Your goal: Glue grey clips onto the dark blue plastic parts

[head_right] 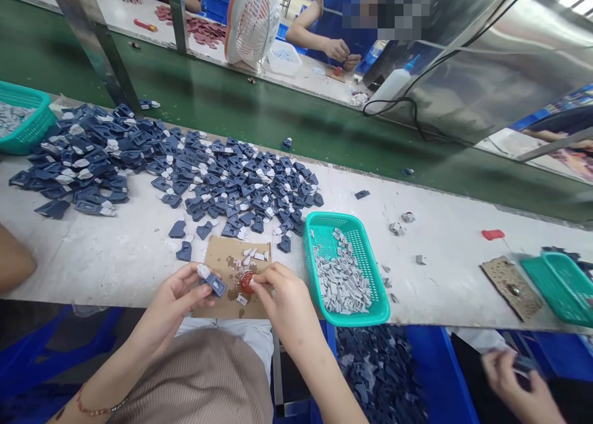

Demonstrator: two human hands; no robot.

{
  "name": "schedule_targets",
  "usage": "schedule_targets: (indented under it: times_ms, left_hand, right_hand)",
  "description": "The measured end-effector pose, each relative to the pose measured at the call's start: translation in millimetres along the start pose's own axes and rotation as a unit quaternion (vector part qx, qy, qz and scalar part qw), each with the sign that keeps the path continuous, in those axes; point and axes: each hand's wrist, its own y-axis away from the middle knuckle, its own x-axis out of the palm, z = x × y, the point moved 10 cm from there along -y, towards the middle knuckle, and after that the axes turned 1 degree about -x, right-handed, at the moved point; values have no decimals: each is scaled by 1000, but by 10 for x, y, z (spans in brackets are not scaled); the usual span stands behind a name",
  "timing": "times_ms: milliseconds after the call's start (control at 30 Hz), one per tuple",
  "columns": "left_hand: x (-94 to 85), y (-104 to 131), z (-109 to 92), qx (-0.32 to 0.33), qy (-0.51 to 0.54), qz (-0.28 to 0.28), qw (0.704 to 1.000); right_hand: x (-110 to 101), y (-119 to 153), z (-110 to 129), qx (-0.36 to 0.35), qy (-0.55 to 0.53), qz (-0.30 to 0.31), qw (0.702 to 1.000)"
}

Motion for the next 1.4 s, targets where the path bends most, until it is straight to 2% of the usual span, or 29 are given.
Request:
schedule_targets:
  times_ms: [67,133,267,367,533,867,1000,1267,1400]
  left_hand:
    - [29,-17,25,10,-1,3,1000]
    - [59,-27,48,18,0,6,1000]
    - [149,-12,64,19,0,20,1000]
    - [226,23,28,13,1,30,999]
    - [284,75,-40,16,19,39,999]
    - [228,110,-15,26,1,31,999]
    - [221,118,-14,21,6,27,999]
    - [299,126,1,15,41,54,998]
    - [333,117,-28,24,34,52,998]
  right_hand:
    - [-15,12,-28,19,-28,-2,999]
    - [-3,30,-86,60,-101,8,993]
    - [55,68,-152,145,-323,9,935]
    - [75,57,-110,159,-397,-1,904]
    - [159,35,-9,165,-419,29,892]
    - [189,37,128,141,-415,56,897]
    - [212,43,134,143,-429,55,890]
    - [382,129,95,167,-495,75,849]
    - [459,153,166,145,-481,71,862]
